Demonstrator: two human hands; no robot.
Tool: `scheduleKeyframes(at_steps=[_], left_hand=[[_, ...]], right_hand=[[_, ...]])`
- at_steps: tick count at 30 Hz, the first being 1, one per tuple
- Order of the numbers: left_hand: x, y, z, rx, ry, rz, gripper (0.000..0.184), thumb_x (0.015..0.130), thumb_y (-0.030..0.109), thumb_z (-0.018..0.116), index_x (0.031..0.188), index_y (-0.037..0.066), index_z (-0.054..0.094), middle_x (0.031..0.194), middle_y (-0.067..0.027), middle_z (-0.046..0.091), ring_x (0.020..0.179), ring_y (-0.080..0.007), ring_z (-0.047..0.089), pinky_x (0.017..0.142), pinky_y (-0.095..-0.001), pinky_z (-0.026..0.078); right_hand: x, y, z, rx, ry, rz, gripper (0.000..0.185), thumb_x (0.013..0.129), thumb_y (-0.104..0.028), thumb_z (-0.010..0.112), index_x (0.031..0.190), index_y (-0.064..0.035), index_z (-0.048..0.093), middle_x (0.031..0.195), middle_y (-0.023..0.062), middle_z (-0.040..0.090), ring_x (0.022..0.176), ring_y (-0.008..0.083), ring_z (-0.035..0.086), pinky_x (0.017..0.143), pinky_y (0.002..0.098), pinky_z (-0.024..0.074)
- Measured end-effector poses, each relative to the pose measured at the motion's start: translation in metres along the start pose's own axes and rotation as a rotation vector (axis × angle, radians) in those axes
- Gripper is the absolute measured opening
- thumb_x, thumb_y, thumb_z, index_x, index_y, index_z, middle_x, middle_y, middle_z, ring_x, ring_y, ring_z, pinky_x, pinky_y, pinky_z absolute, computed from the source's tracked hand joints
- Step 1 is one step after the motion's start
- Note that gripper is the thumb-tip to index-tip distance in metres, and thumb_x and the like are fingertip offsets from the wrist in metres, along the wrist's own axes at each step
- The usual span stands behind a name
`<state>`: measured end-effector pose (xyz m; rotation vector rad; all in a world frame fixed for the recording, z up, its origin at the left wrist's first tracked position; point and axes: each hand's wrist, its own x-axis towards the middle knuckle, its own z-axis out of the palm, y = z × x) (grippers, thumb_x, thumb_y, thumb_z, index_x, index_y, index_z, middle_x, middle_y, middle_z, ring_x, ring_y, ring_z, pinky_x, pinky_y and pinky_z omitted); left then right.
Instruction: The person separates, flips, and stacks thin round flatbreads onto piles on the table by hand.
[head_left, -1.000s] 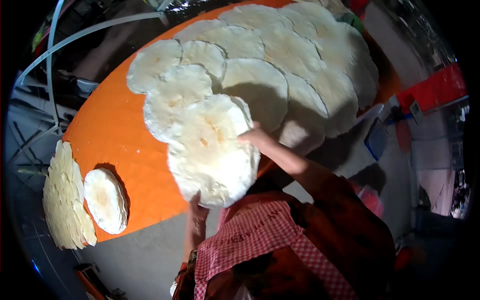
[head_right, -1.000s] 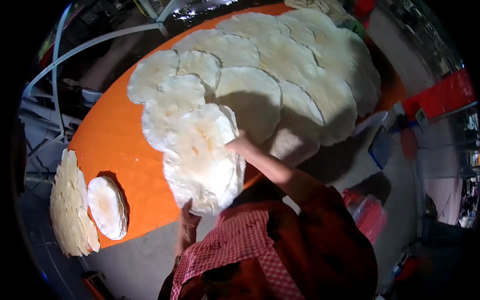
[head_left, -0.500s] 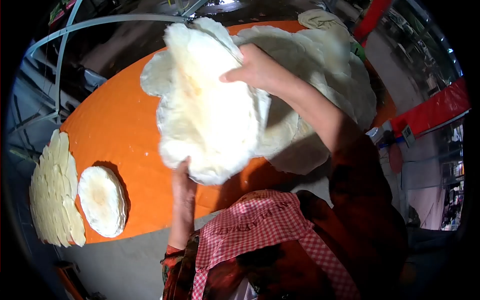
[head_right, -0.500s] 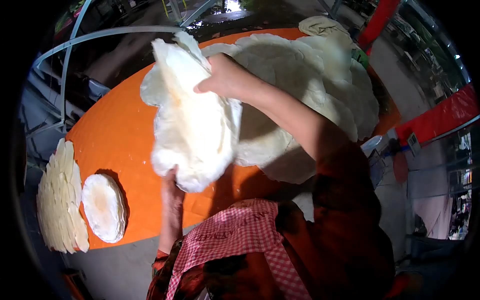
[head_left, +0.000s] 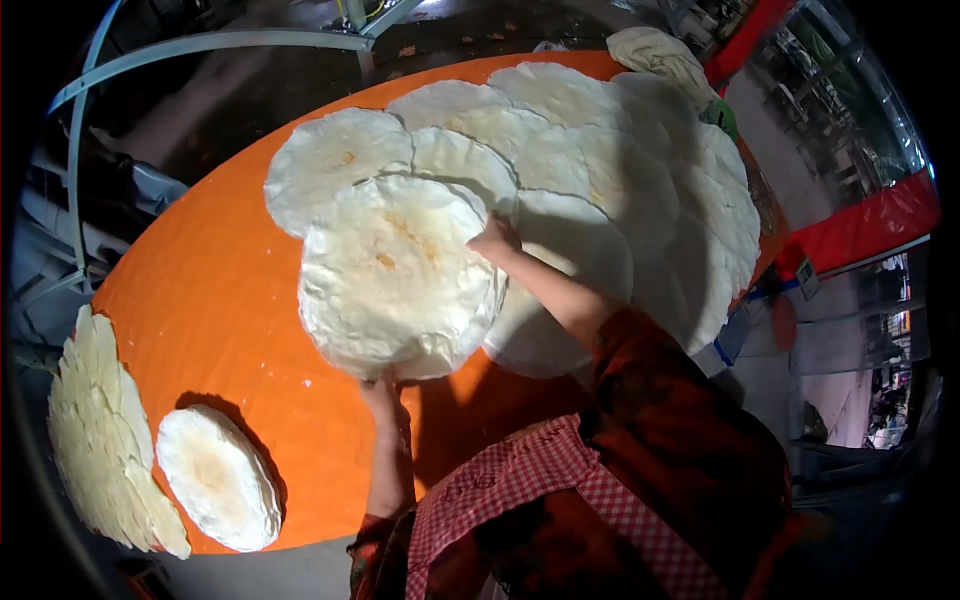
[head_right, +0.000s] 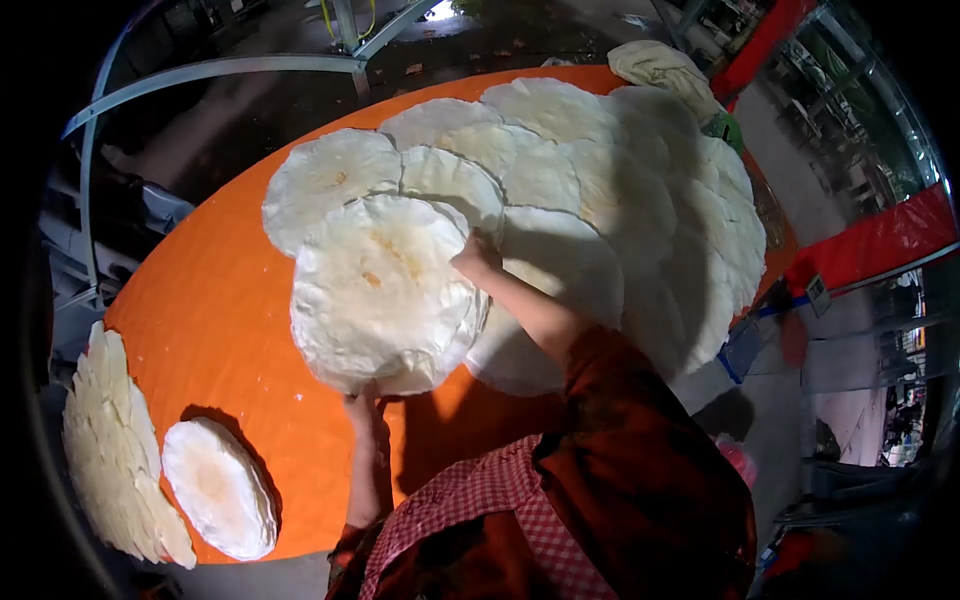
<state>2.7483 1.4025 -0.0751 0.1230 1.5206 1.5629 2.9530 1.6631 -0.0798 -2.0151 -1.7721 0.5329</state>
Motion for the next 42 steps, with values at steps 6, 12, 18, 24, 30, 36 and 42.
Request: scheduleKeyframes(at_steps=[6, 12, 18, 24, 30, 36, 42], left_hand=[[-0.005, 0.012, 0.002, -0.016, -0.003, -0.221, 0.041, 0.081, 0.001, 0.052, 0.122, -0.001, 0.046, 0.109, -0.0128, 0.055, 0.093, -0.0227, 0.056, 0.069, -0.0350, 0.053], [-0.016, 0.003, 0.012, -0.300, -0.066, -0.213, 0.050, 0.081, -0.002, 0.049, 0.130, -0.001, 0.039, 0.122, -0.0126, 0.051, 0.106, -0.0272, 0.054, 0.087, -0.0406, 0.049], [0.004, 0.083, 0.047, -0.346, -0.112, 0.223, 0.043, 0.088, 0.003, 0.048, 0.129, -0.002, 0.038, 0.130, -0.0154, 0.046, 0.116, -0.0269, 0.049, 0.095, -0.0399, 0.044], [0.113, 0.048, -0.005, 0.530, 0.068, 0.657, 0.024, 0.088, 0.017, 0.056, 0.107, 0.003, 0.055, 0.115, -0.0116, 0.053, 0.106, -0.0274, 0.051, 0.089, -0.0424, 0.044], [0.111, 0.040, 0.018, 1.400, 0.149, 1.003, 0.035, 0.078, 0.024, 0.063, 0.105, 0.003, 0.055, 0.118, -0.0175, 0.051, 0.108, -0.0386, 0.045, 0.092, -0.0466, 0.037], [0.109, 0.040, 0.023, 1.469, 0.147, 1.027, 0.037, 0.080, 0.025, 0.061, 0.108, 0.002, 0.054, 0.119, -0.0177, 0.051, 0.107, -0.0395, 0.045, 0.089, -0.0489, 0.037], [0.113, 0.033, 0.018, 1.487, 0.157, 1.063, 0.036, 0.081, 0.026, 0.060, 0.107, 0.002, 0.056, 0.120, -0.0169, 0.051, 0.106, -0.0373, 0.047, 0.090, -0.0472, 0.038]], right_hand=[[0.026, -0.023, -0.022, 0.782, -0.600, 0.300, 0.041, 0.059, -0.013, 0.075, 0.096, 0.0023, 0.065, 0.090, 0.0131, 0.067, 0.082, 0.0231, 0.064, 0.075, 0.0340, 0.0508], [-0.031, -0.176, -0.096, 0.879, -0.790, -0.512, 0.032, 0.067, 0.004, 0.059, 0.099, 0.0076, 0.060, 0.087, 0.0095, 0.065, 0.081, 0.0153, 0.060, 0.072, 0.0283, 0.0493], [0.021, -0.269, -0.164, 0.912, -0.850, -0.602, 0.034, 0.064, -0.001, 0.069, 0.097, 0.0054, 0.061, 0.087, 0.0122, 0.066, 0.076, 0.0172, 0.064, 0.071, 0.0306, 0.0525], [0.161, -0.223, -0.012, 1.079, -0.628, -0.312, 0.037, 0.067, 0.001, 0.065, 0.103, 0.0057, 0.061, 0.096, 0.0136, 0.066, 0.086, 0.0226, 0.064, 0.078, 0.0333, 0.0508], [0.188, -0.139, 0.062, 0.386, -0.258, -0.094, 0.035, 0.061, -0.009, 0.072, 0.092, 0.0049, 0.065, 0.089, 0.0122, 0.067, 0.085, 0.0202, 0.064, 0.076, 0.0323, 0.0514], [0.216, -0.125, 0.119, 0.762, -0.350, 0.204, 0.031, 0.064, -0.015, 0.078, 0.086, 0.0029, 0.067, 0.087, 0.0129, 0.067, 0.077, 0.0231, 0.064, 0.071, 0.0349, 0.0515], [0.203, -0.156, 0.039, 1.038, -0.657, 0.083, 0.026, 0.064, -0.006, 0.075, 0.087, 0.0009, 0.066, 0.081, 0.0109, 0.065, 0.074, 0.0262, 0.062, 0.070, 0.0358, 0.0522]])
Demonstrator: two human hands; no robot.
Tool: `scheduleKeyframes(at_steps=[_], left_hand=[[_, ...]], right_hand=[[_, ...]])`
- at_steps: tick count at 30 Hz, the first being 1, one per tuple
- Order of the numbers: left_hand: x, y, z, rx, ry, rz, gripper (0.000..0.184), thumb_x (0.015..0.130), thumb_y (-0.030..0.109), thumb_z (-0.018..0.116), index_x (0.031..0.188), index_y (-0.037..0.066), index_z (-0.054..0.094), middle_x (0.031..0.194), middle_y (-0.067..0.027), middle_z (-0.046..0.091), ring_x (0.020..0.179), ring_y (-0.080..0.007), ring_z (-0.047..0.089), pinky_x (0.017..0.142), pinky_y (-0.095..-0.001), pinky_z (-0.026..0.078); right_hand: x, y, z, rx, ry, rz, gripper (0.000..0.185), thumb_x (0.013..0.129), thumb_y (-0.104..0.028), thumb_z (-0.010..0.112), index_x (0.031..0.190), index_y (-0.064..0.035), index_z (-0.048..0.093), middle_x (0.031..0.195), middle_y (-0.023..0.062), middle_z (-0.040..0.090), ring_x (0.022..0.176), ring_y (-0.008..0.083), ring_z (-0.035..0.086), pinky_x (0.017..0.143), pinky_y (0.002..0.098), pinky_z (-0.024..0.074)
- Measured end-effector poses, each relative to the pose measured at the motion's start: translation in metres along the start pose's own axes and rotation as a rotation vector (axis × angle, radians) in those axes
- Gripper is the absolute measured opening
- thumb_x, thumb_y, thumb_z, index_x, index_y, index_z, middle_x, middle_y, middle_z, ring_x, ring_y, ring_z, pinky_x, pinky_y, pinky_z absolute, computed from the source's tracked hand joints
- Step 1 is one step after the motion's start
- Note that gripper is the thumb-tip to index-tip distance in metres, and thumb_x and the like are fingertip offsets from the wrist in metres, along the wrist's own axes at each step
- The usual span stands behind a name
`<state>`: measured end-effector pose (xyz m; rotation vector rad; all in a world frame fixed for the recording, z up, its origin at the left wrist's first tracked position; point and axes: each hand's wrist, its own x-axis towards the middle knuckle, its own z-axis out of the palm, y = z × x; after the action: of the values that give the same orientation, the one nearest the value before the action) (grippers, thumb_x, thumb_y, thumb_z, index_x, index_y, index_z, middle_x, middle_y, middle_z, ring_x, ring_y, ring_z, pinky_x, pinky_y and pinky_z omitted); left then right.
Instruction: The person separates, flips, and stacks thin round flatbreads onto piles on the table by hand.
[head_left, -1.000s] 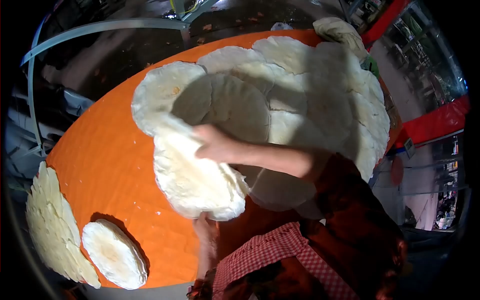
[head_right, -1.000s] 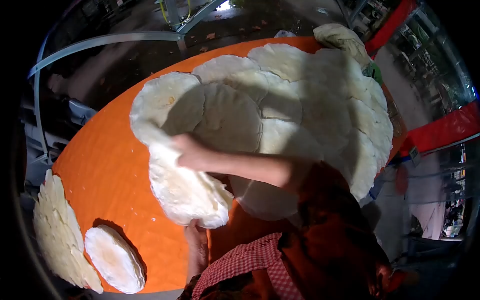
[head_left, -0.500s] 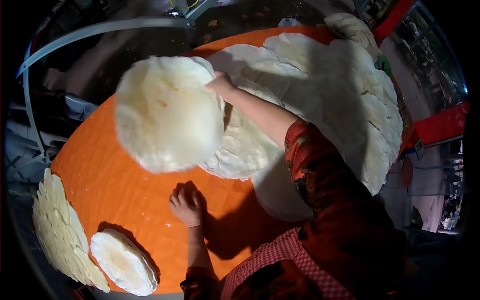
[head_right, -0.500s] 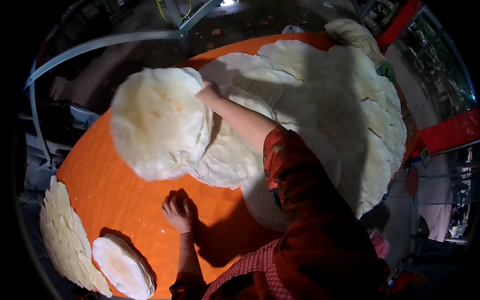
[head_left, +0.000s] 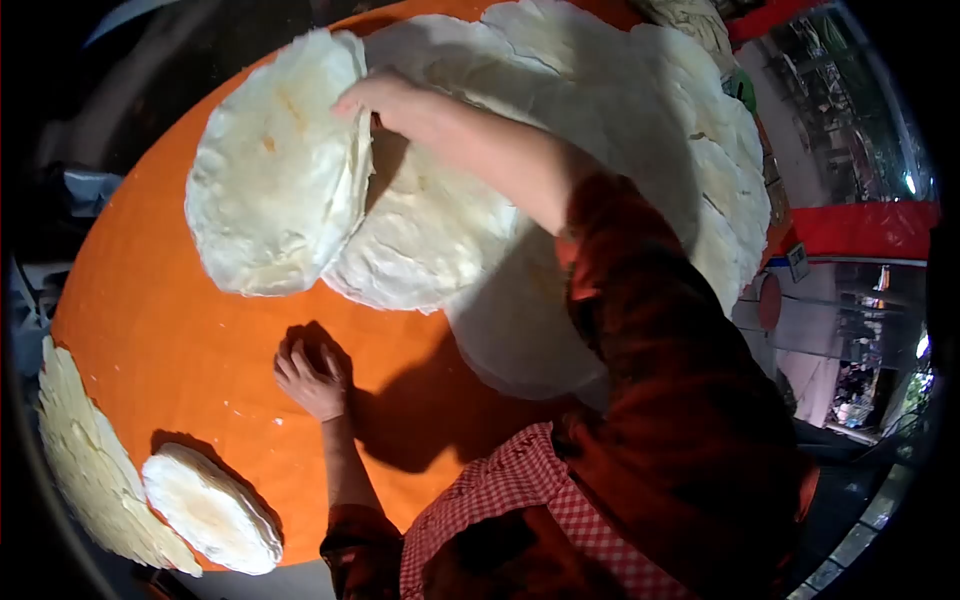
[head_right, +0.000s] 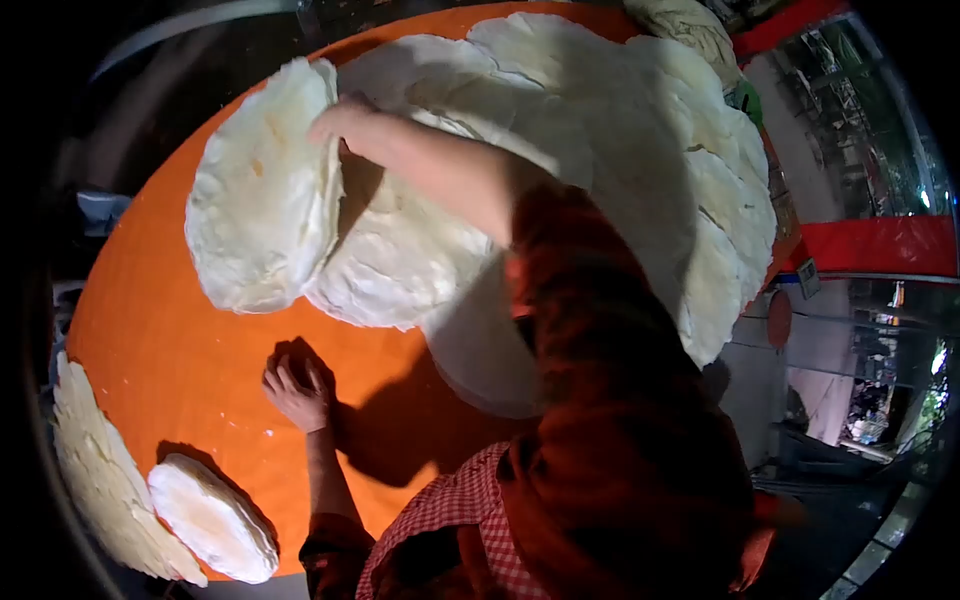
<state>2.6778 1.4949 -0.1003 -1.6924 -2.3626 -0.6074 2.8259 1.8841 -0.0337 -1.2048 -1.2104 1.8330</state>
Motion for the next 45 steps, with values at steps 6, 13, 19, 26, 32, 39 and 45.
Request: scheduleKeyframes(at_steps=[6, 13, 19, 26, 32, 39, 45], left_hand=[[-0.001, -0.001, 0.001, -0.009, 0.000, -0.008, 0.034, 0.080, 0.024, 0.060, 0.107, 0.003, 0.055, 0.122, -0.0157, 0.050, 0.108, -0.0372, 0.046, 0.091, -0.0471, 0.038], [-0.005, 0.000, 0.004, 0.102, -0.017, -0.013, 0.036, 0.079, 0.025, 0.060, 0.108, 0.005, 0.055, 0.121, -0.0155, 0.050, 0.110, -0.0367, 0.045, 0.092, -0.0462, 0.037], [-0.006, 0.003, 0.001, 0.133, 0.024, 0.023, 0.036, 0.079, 0.028, 0.062, 0.107, 0.006, 0.056, 0.120, -0.0129, 0.052, 0.108, -0.0339, 0.047, 0.090, -0.0444, 0.040], [-0.015, 0.006, -0.005, 0.147, 0.044, 0.008, 0.034, 0.080, 0.032, 0.062, 0.106, 0.010, 0.058, 0.119, -0.0078, 0.054, 0.108, -0.0302, 0.048, 0.087, -0.0439, 0.041], [-0.065, -0.020, -0.003, -0.961, -0.125, -0.489, 0.032, 0.085, 0.033, 0.058, 0.104, 0.007, 0.059, 0.112, -0.0127, 0.057, 0.097, -0.0267, 0.055, 0.083, -0.0422, 0.045], [-0.210, 0.106, -0.083, -2.331, -0.947, -1.098, 0.089, 0.081, 0.069, 0.046, 0.140, 0.005, 0.025, 0.136, -0.0150, 0.042, 0.118, -0.0295, 0.047, 0.103, -0.0519, 0.032], [-0.235, 0.104, -0.097, -1.910, -0.564, -1.130, 0.038, 0.093, 0.034, 0.050, 0.118, 0.006, 0.047, 0.115, -0.0143, 0.055, 0.100, -0.0260, 0.056, 0.088, -0.0397, 0.044]], right_hand=[[-0.132, 0.015, -0.131, -0.037, -0.191, -0.314, 0.029, 0.074, -0.012, 0.068, 0.098, 0.0032, 0.065, 0.097, 0.0122, 0.065, 0.094, 0.0213, 0.062, 0.085, 0.0335, 0.0478], [-0.119, 0.086, -0.175, -0.562, 0.356, 0.015, 0.042, 0.063, -0.011, 0.074, 0.101, 0.0017, 0.061, 0.090, 0.0101, 0.066, 0.081, 0.0209, 0.062, 0.073, 0.0349, 0.0495], [-0.116, 0.046, -0.174, -0.048, 0.020, 0.208, 0.033, 0.072, -0.010, 0.070, 0.102, 0.0002, 0.059, 0.091, 0.0127, 0.065, 0.077, 0.0280, 0.064, 0.069, 0.0394, 0.0540], [-0.192, -0.076, -0.076, 0.072, -0.261, -0.107, 0.017, 0.075, -0.014, 0.065, 0.088, -0.0027, 0.063, 0.077, 0.0100, 0.061, 0.066, 0.0196, 0.058, 0.060, 0.0328, 0.0463], [-0.430, -0.051, -0.068, 0.228, 0.546, -0.028, 0.021, 0.082, -0.012, 0.063, 0.096, 0.0025, 0.061, 0.093, 0.0094, 0.063, 0.088, 0.0197, 0.062, 0.080, 0.0332, 0.0509], [-0.552, 0.280, -0.089, 0.860, 0.631, 0.409, 0.050, 0.079, -0.002, 0.067, 0.124, -0.0091, 0.047, 0.121, 0.0071, 0.053, 0.111, 0.0267, 0.050, 0.099, 0.0449, 0.0426], [-0.594, 0.229, -0.080, 0.565, 0.262, 0.571, 0.027, 0.084, -0.019, 0.066, 0.105, -0.0073, 0.055, 0.096, 0.0082, 0.063, 0.088, 0.0223, 0.061, 0.071, 0.0363, 0.0494]])
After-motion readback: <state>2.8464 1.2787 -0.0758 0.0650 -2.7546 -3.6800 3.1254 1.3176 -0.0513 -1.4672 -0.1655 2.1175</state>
